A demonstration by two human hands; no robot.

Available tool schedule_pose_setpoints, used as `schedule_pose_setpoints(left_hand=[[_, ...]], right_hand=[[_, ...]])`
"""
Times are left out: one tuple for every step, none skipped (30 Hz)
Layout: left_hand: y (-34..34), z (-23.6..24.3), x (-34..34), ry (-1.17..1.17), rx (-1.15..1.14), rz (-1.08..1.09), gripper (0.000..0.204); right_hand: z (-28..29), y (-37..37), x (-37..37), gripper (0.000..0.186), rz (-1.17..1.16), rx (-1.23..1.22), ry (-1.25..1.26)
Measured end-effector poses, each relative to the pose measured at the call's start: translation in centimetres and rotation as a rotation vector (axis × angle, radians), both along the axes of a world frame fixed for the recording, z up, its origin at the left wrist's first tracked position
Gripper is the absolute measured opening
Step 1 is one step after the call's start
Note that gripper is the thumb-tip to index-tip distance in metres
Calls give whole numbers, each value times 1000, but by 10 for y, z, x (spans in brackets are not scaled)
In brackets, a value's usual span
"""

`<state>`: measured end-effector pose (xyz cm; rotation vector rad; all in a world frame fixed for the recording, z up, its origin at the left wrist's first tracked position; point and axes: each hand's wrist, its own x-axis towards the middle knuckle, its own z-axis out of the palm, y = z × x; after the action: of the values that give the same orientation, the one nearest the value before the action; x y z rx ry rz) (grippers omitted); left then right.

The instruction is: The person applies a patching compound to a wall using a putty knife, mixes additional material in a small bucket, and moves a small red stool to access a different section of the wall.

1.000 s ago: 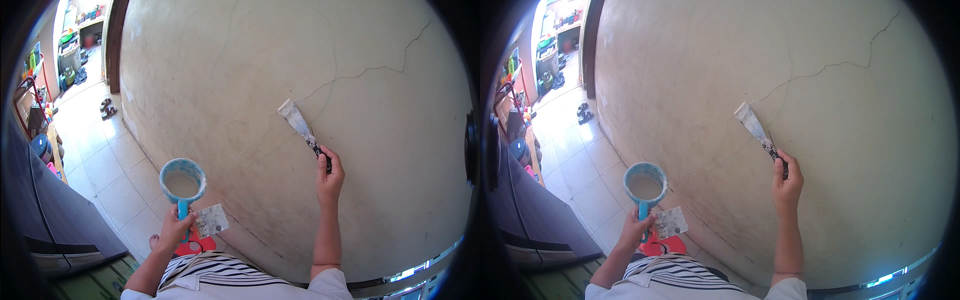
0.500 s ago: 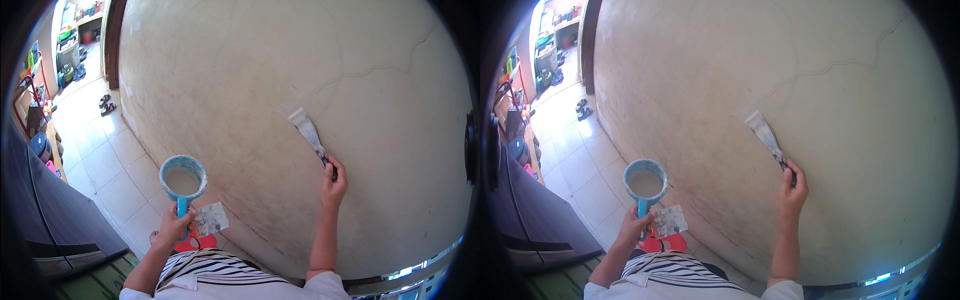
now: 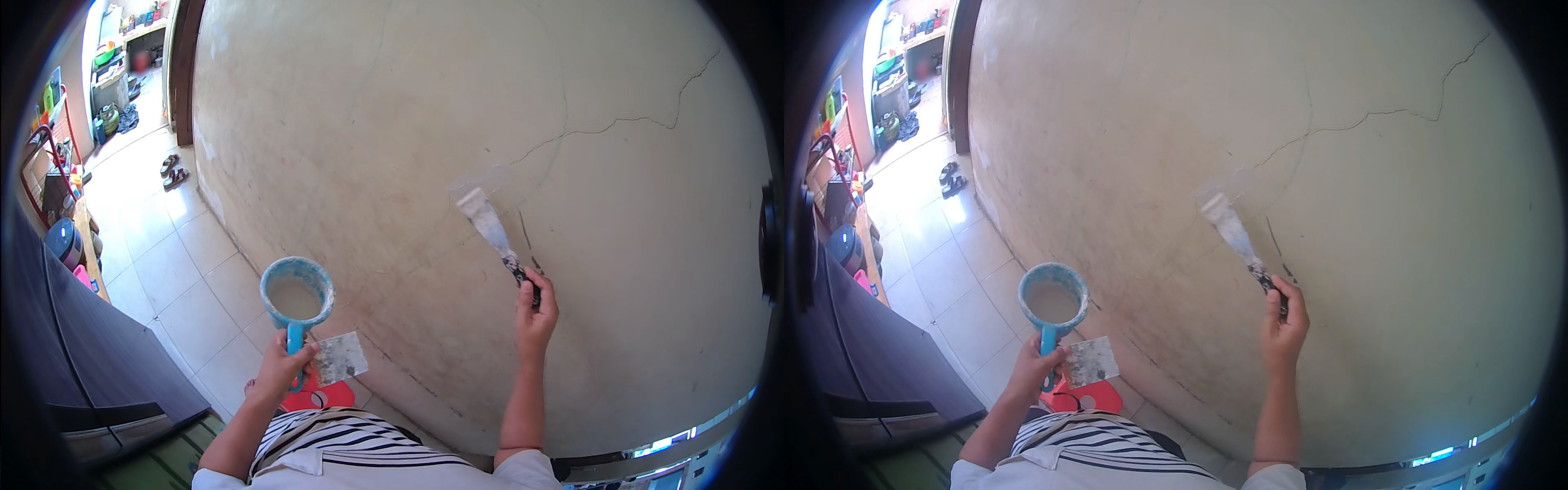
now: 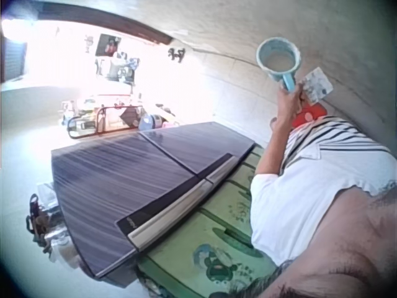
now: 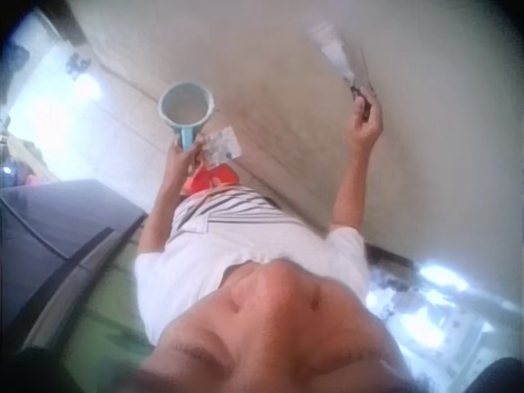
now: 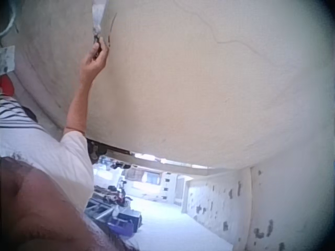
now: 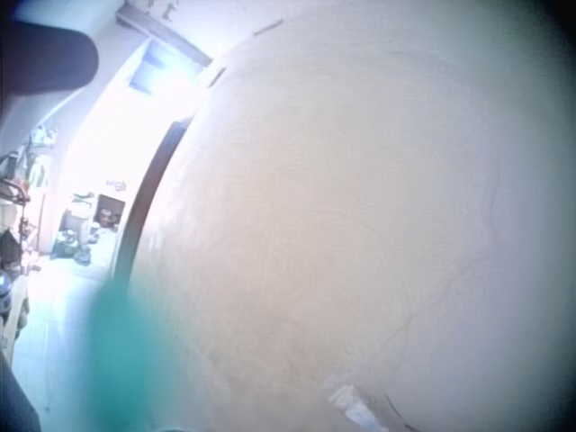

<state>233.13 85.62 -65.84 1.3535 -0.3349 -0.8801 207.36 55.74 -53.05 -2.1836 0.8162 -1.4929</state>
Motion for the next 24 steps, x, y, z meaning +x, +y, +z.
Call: schedule_pose_setpoints(left_hand=[[0, 3, -1, 3, 10, -1, 31], [0, 8, -1, 6, 19, -3, 31], [0, 10, -2, 11, 26, -7, 31], [0, 11, -2, 15, 25, -14, 31], [0, 12, -2, 18, 23, -22, 32], [2, 11, 0, 24, 21, -14, 32], [2, 10, 0, 22, 19, -8, 33], [3, 11, 0, 20, 17, -2, 33], [2, 10, -1, 23, 10, -1, 34], [1, 8, -1, 28, 20, 2, 34], [1, 7, 0, 33, 29, 5, 34], [1, 8, 0, 25, 45, 2, 35], [2, 8, 0, 26, 45, 3, 34], [2, 9, -1, 28, 45, 5, 34], [2, 8, -1, 31, 39, 11, 34], [2, 9, -1, 31, 36, 9, 34], [2, 9, 0, 31, 33, 9, 33], [1, 7, 0, 34, 27, 6, 33], [1, 8, 0, 33, 26, -4, 32], [1, 10, 1, 32, 26, -13, 32], [1, 10, 1, 35, 24, -19, 31], [1, 8, 2, 33, 22, -22, 30], [1, 6, 3, 31, 19, -26, 30], [0, 4, 3, 28, 18, -31, 29]], right_hand=[[6, 6, 13, 23, 11, -9, 13], [11, 8, 23, 24, 22, -18, 25], [10, 5, 28, 24, 20, 18, 8], [6, -1, 32, 24, 16, 53, -9], [4, -3, 32, 24, 12, 88, -26], [0, -3, 29, 24, -3, 19, -25], [-4, -3, 16, 24, -25, -56, -18], [-8, -1, 4, 24, -46, -132, -12], [-4, 5, -9, 24, -3, -13, -18], [3, 16, -22, 23, 42, 114, -22], [9, 23, -28, 23, 86, 242, -27], [13, 25, -29, 23, 92, 123, 12], [18, 25, -25, 24, 99, 5, 51], [23, 24, -20, 24, 108, -113, 92], [25, 23, -14, 25, 84, -214, 143], [27, 21, -9, 27, 61, -314, 194], [29, 19, -4, 28, 40, -414, 244], [29, 16, 1, 30, 25, -471, 250], [28, 12, 5, 31, 11, -529, 255], [28, 10, 9, 33, -3, -586, 260], [31, 7, 12, 34, -16, -660, 295], [34, 3, 13, 36, -30, -734, 330], [37, 0, 14, 37, -44, -807, 365], [41, -2, 15, 39, -45, -836, 396]])
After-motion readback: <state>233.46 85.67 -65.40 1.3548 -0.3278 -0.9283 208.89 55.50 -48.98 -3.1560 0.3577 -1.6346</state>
